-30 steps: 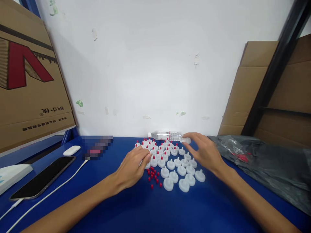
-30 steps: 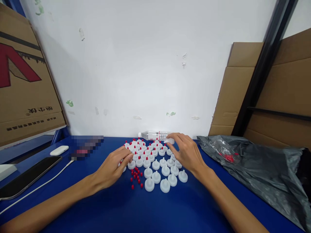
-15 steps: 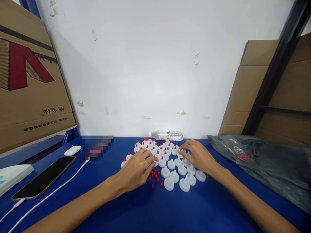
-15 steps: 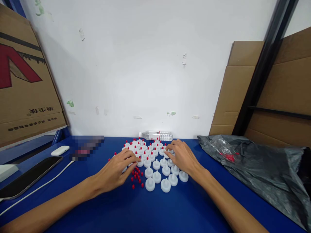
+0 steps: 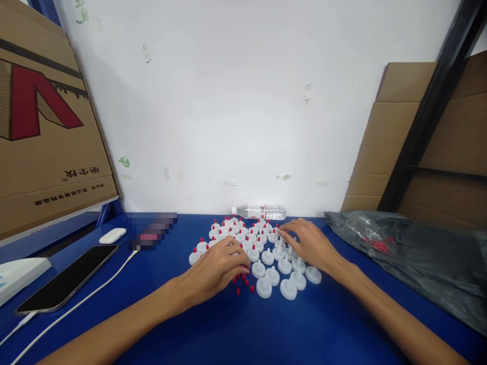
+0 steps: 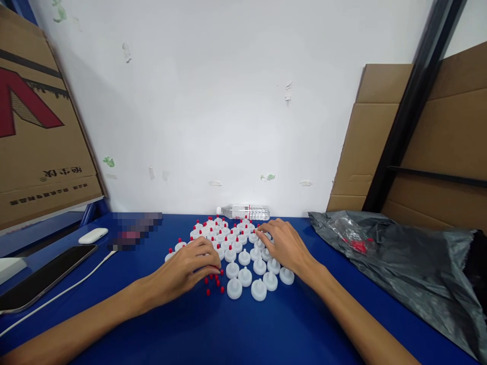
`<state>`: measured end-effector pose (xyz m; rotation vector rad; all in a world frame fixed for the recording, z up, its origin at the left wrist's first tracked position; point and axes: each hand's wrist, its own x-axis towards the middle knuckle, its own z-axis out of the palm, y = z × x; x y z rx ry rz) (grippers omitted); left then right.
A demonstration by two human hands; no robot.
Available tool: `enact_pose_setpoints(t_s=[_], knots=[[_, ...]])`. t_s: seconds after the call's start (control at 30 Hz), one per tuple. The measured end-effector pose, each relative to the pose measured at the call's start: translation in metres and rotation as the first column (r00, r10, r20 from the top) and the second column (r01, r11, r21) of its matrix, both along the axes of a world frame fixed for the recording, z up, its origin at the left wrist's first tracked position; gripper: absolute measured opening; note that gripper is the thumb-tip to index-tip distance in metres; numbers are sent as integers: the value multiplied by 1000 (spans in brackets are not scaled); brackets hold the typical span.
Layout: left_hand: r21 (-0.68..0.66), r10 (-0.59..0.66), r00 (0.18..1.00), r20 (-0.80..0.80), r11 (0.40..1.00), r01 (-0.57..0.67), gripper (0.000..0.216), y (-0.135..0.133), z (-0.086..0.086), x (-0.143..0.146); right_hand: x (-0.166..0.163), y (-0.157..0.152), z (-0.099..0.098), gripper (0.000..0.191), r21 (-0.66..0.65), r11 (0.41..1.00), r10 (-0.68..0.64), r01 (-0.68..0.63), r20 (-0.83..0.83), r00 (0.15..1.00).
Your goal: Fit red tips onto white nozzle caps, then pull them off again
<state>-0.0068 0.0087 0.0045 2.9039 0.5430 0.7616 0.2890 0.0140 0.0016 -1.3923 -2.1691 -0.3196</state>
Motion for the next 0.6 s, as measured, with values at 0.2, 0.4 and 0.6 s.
enact_pose_setpoints(t_s=[0.2,0.4,0.6], knots=[[-29,-19,999,-29,999,18,11,-6,0,4,0,2,-3,37,-35,993,113,-113,-9,994],[-45,-27,999,-20,999,26,12,-11,2,7,3,5,-11,43,-110,977,185,-182,21,983],[-69,-51,998,-25,996,49,13,-11,1,8,2,3,-10,45,-161,965,209,-208,-11,978]])
